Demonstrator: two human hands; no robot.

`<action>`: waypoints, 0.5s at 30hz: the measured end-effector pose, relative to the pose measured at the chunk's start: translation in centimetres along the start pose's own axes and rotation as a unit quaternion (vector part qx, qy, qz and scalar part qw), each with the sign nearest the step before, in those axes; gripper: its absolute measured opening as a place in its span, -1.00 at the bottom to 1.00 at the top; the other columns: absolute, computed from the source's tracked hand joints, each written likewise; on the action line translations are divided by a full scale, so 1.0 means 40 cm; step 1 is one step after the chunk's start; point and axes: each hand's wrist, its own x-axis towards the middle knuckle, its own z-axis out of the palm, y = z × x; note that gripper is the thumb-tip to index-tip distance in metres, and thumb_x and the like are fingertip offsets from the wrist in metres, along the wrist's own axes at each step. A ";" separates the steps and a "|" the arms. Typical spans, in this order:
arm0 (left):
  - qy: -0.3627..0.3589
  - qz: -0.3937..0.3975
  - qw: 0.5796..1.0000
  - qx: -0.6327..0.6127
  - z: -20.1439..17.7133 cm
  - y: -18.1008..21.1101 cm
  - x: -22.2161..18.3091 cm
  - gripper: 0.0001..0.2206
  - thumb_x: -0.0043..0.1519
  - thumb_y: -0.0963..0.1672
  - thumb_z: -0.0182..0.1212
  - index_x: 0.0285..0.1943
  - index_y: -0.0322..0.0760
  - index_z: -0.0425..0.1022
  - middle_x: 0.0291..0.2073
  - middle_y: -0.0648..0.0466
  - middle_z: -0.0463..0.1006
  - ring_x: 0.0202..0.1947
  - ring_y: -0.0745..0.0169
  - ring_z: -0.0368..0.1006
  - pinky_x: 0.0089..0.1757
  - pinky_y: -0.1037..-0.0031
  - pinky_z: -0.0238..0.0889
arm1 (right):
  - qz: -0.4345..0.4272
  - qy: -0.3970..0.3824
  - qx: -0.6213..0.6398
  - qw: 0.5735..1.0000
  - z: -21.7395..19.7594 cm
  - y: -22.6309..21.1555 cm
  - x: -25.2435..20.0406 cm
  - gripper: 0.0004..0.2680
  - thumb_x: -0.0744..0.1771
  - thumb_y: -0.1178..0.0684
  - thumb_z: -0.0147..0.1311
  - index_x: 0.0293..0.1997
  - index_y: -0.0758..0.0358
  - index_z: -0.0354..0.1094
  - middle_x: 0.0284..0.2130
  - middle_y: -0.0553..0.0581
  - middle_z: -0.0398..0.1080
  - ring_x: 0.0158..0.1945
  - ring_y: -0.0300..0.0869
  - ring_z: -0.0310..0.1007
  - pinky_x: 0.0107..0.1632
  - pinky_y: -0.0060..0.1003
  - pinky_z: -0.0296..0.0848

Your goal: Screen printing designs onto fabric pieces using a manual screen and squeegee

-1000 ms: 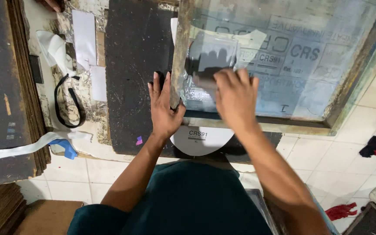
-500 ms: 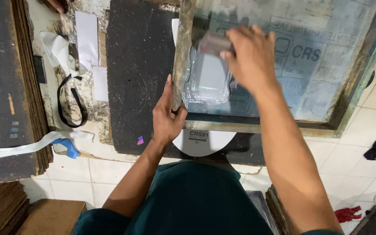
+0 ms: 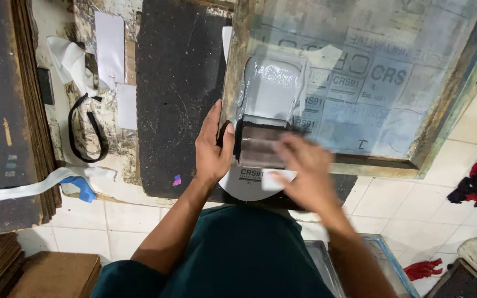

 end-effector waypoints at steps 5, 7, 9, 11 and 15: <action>0.005 0.024 1.000 0.003 0.002 -0.020 0.000 -0.52 0.49 -0.06 -0.08 0.53 -0.44 0.10 0.41 -0.28 0.30 0.44 -0.26 0.24 0.34 0.09 0.20 | 0.193 0.257 0.493 0.808 0.115 0.627 -0.146 -0.39 0.43 -0.48 -0.57 0.55 0.14 -0.04 -0.17 0.40 0.45 -0.13 0.07 0.50 -0.01 -0.13 0.53; 0.000 0.015 1.000 0.000 0.001 -0.025 0.000 -0.51 0.50 -0.05 -0.09 0.54 -0.41 0.09 0.44 -0.24 0.28 0.45 -0.21 0.23 0.34 0.15 0.20 | 0.536 0.287 0.215 0.765 0.137 0.836 -0.229 -0.42 0.47 -0.27 0.24 0.52 0.21 -0.12 0.48 0.24 -0.08 0.52 -0.02 -0.04 0.46 -0.20 0.06; -0.001 0.048 0.999 0.000 0.008 -0.048 -0.006 -0.52 0.51 -0.07 -0.10 0.56 -0.41 0.06 0.45 -0.26 0.26 0.47 -0.24 0.21 0.35 0.10 0.20 | 0.600 0.179 0.248 0.739 0.026 0.715 -0.201 -0.45 0.41 -0.35 0.20 0.39 0.18 0.02 0.40 0.12 0.05 0.42 0.01 0.03 0.28 0.04 0.13; 0.002 0.075 0.997 0.002 0.006 -0.064 -0.018 -0.53 0.52 -0.09 -0.11 0.58 -0.41 0.02 0.46 -0.28 0.24 0.48 -0.28 0.19 0.36 0.05 0.21 | 0.650 0.062 0.276 0.705 0.003 0.670 -0.217 -0.47 0.34 -0.43 0.15 0.26 0.14 0.16 0.32 -0.01 0.17 0.31 0.04 0.10 0.09 0.27 0.20; 0.010 0.114 0.993 0.011 -0.006 -0.051 -0.071 -0.55 0.48 -0.11 -0.04 0.51 -0.47 0.14 0.40 -0.28 0.32 0.41 -0.26 0.29 0.33 0.12 0.21 | 0.626 0.253 0.291 0.678 0.116 0.721 -0.384 -0.39 0.39 -0.36 0.23 0.41 0.27 0.00 0.35 0.21 0.17 0.36 0.06 0.20 0.28 -0.01 0.29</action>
